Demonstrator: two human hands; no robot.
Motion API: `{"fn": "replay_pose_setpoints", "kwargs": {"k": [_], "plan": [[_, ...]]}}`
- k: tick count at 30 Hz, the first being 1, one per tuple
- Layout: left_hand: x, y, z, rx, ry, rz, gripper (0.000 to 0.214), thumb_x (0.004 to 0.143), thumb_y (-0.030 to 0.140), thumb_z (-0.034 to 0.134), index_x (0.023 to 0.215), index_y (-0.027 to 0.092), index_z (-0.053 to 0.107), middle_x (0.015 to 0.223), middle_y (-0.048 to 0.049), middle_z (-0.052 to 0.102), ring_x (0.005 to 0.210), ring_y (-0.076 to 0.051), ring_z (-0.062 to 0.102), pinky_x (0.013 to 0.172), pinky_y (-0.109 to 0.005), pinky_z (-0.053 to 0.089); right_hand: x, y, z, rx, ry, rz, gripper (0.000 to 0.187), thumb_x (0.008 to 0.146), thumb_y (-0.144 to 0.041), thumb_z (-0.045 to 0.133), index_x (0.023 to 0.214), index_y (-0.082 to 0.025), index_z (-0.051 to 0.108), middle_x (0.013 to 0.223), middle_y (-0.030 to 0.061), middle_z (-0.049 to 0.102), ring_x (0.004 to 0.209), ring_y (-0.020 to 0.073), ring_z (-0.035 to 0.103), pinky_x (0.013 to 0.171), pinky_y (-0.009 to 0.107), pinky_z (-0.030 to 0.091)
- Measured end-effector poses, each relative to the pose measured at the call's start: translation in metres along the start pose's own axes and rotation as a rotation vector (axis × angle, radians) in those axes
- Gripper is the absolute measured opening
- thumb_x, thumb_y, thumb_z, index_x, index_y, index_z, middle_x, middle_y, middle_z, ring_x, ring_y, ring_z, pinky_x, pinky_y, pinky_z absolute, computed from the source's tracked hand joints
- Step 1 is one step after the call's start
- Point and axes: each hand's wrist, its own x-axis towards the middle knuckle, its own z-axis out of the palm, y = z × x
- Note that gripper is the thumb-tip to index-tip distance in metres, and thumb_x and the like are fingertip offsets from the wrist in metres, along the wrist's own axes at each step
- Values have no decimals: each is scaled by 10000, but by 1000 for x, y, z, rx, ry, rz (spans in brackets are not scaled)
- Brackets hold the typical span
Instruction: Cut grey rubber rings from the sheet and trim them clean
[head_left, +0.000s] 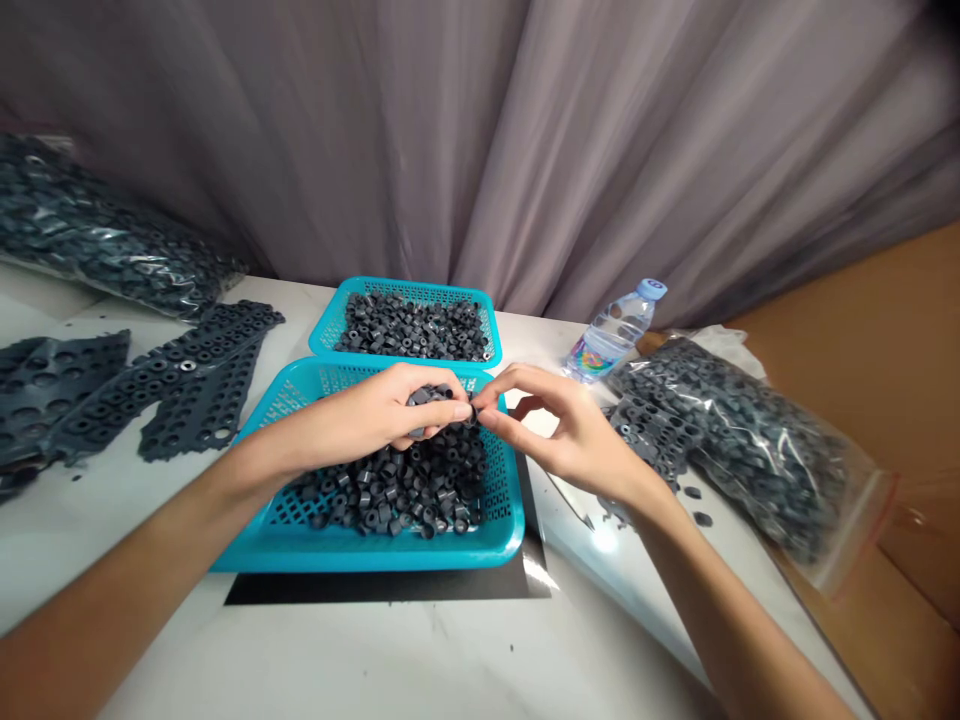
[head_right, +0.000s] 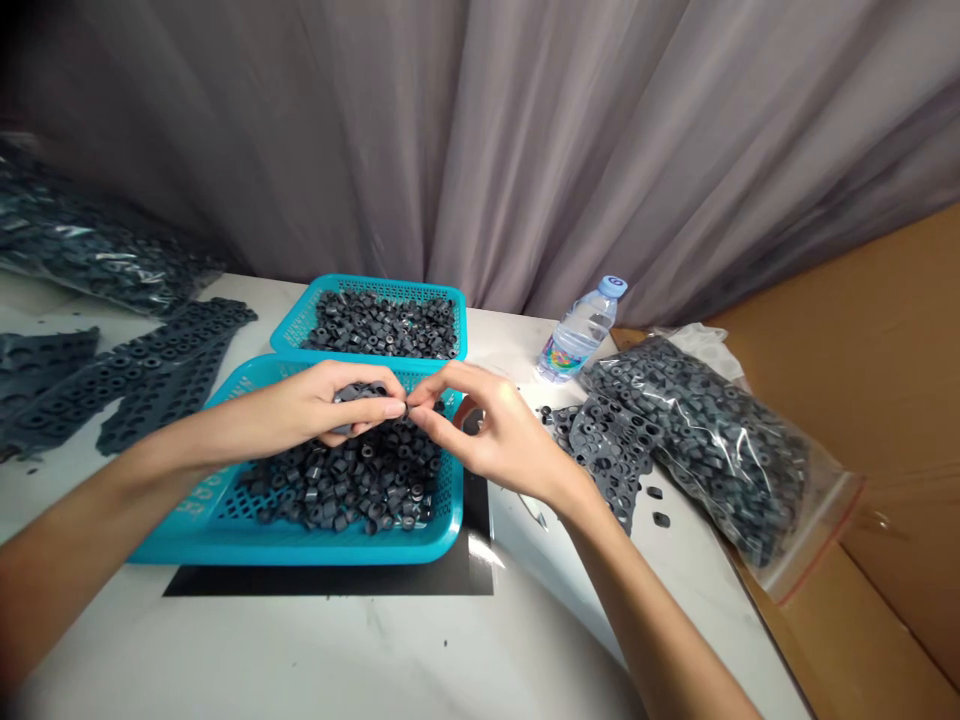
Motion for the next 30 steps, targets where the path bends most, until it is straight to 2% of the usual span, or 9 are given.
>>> {"fn": "replay_pose_setpoints", "kwargs": {"k": [3, 7, 18, 30], "plan": [[3, -1, -2, -115, -38, -7, 249, 1000, 447, 674, 986, 199, 659, 719, 53, 438, 606, -90, 360, 528, -214, 280, 0, -1, -6, 72, -41, 20, 151, 983, -281, 750, 1114, -209, 728, 1125, 51, 729, 1027, 195, 694, 779, 301, 584], [4, -3, -3, -171, -57, -20, 219, 992, 414, 700, 1016, 198, 666, 739, 49, 439, 614, -85, 348, 531, -221, 255, 1, 2, -9, 99, -50, 17, 234, 944, -283, 809, 1152, -215, 728, 1123, 44, 720, 1052, 196, 690, 797, 294, 577], [3, -2, -3, -231, -112, -7, 300, 1028, 471, 658, 957, 180, 631, 784, 33, 425, 637, -85, 317, 526, -234, 207, 1, 7, -2, 94, 15, -20, 124, 968, -268, 785, 1074, -213, 750, 1079, 44, 728, 976, 181, 679, 765, 283, 557], [5, -2, -5, -276, -120, -12, 281, 1034, 439, 645, 948, 175, 606, 787, 37, 408, 619, -79, 276, 512, -228, 180, 1, 8, -4, -61, 48, -95, 109, 988, -301, 762, 1062, -225, 787, 1009, 48, 751, 912, 191, 675, 741, 309, 553]]}}
